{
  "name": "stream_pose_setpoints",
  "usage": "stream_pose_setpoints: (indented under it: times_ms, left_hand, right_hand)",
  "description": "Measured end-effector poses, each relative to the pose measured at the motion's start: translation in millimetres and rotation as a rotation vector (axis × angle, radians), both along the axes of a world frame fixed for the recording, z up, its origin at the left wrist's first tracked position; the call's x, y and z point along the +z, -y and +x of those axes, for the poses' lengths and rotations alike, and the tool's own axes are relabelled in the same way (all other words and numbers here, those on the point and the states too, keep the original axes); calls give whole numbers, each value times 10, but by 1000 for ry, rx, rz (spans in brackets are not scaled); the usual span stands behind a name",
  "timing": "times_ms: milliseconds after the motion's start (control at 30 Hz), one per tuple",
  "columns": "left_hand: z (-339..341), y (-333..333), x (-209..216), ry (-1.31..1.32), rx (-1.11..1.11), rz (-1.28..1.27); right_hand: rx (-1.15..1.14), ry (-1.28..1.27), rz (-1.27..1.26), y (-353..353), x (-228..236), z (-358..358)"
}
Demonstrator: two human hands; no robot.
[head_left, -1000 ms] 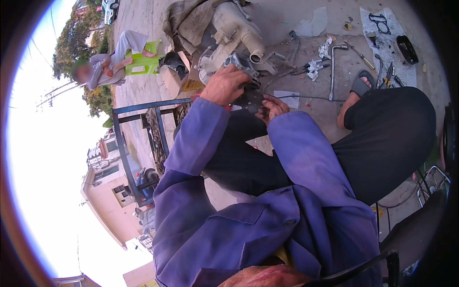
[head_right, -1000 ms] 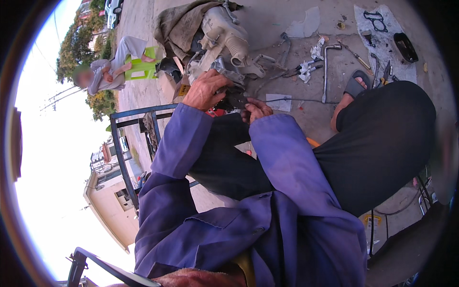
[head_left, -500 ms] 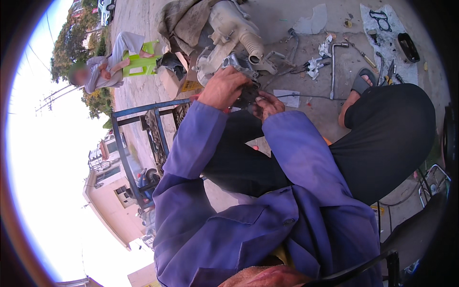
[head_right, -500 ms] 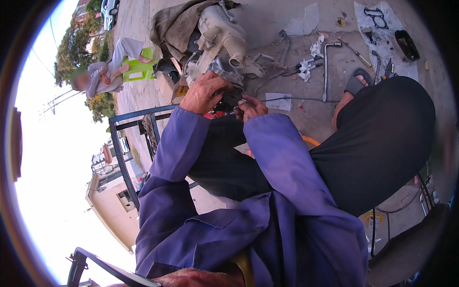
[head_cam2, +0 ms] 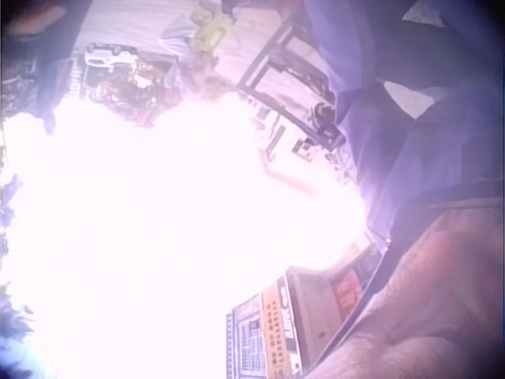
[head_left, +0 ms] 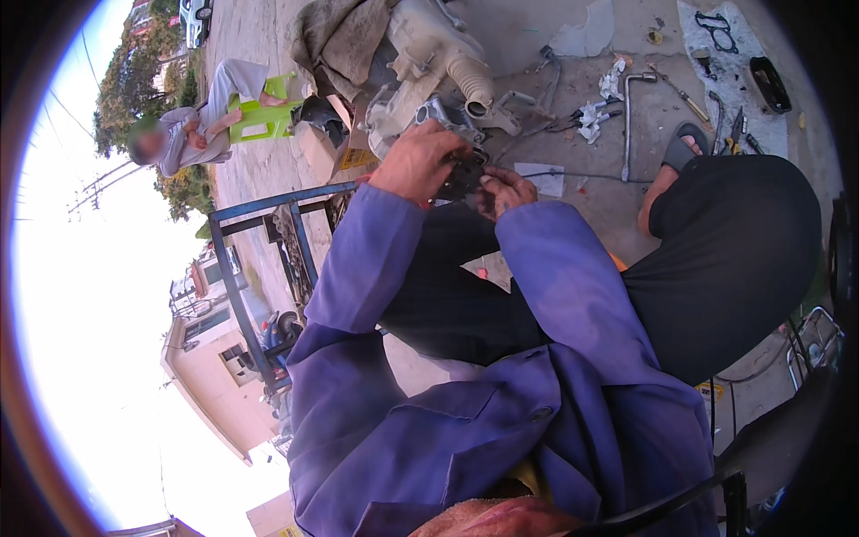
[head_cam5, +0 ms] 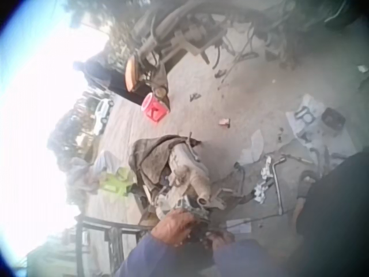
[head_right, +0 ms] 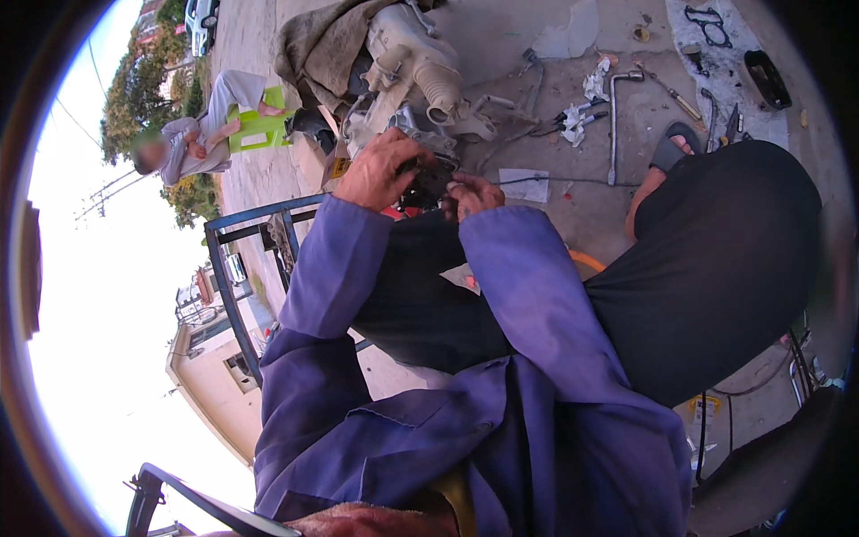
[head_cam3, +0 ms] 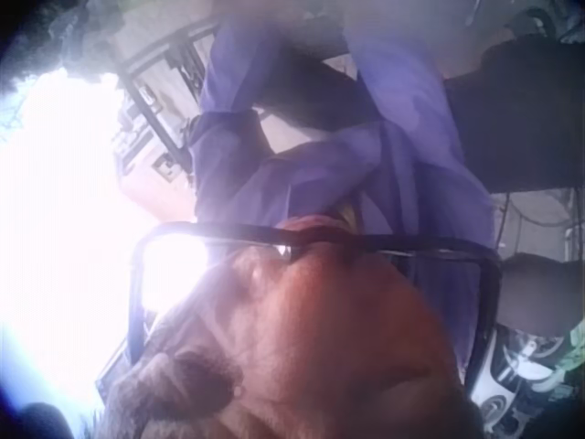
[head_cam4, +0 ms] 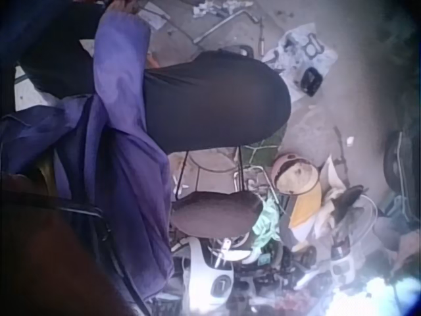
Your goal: The person assembles a mechanical component, likely a motorcycle engine part. They handle a gear and a cylindrical engine block, fitting the gear onto the block and adjusting it with their hands.
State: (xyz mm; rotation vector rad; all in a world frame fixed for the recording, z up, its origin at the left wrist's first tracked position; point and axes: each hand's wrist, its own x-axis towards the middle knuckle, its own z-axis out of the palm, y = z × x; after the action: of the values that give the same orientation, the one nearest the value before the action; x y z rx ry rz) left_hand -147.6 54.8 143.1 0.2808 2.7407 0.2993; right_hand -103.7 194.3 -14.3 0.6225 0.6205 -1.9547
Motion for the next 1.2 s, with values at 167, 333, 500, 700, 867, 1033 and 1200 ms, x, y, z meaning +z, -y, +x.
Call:
stream_pose_setpoints:
  times_ms: [167,333,500,700,867,1033,1200]
  left_hand:
    - [-47,58,-18,18,-27,-13]
    - [-35,99,-25,25,-22,15]
    - [-47,72,17,27,9,27]
    - [-41,78,27,49,39,25]
    - [-54,80,37,53,41,31]
    - [-37,95,17,51,53,36]
    - [-5,81,7,44,100,38]
  right_hand:
    - [9,0,49,37,0,-19]
    - [-47,-14,27,44,-7,61]
    - [-73,-57,31,48,-40,123]
    - [-78,-83,54,36,-22,123]
    - [-120,-61,25,44,-10,141]
    - [-112,-48,21,14,21,127]
    - [-122,-40,4,-22,4,131]
